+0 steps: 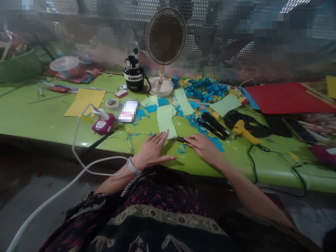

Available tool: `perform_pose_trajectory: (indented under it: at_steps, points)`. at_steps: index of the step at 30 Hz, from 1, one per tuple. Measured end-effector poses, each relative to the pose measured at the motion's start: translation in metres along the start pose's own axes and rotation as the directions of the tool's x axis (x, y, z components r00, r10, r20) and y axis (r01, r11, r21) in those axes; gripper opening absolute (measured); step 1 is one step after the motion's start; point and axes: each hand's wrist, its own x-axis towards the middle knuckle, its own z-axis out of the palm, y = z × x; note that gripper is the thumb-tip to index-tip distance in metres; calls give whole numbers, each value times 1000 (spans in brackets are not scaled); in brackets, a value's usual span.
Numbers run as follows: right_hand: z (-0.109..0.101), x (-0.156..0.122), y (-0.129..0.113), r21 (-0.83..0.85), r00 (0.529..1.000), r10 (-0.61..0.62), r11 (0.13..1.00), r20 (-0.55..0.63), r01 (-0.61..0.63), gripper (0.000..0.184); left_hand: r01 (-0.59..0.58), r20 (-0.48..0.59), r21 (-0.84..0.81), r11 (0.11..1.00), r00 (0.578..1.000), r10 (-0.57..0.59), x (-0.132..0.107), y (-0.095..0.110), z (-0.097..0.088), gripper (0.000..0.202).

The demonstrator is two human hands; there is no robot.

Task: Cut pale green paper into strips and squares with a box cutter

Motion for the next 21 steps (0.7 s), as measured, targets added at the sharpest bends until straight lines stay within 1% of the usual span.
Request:
perform_pose_trajectory:
  at_steps: [4,10,13,16,18,21]
  points:
    - [-2,-2,-6,11,1000,-11,1000,10,11,41,-17,-36,-8,1000,999,17,0,1,0,117]
    - [2,-2,-14,5,1000,-3,1000,-22,3,41,-14,-59,-39,999,998,12,1,0,-3,118]
    - [4,0,-16,13,1000,-5,1000,-14,5,40,24,-51,-85,996,998,-29,4,-1,-7,119]
    - [3,-2,-16,25,1000,-10,1000,-3,10,41,78,-13,-82,994,997,-80,7,-1,-10,121]
    - [3,-4,-16,18,1000,-12,1000,3,12,42,81,-1,-83,993,997,-81,8,-1,-12,118]
    - [4,-5,-16,-1,1000,-10,1000,7,10,42,33,15,-135,990,999,-31,4,-4,-16,99]
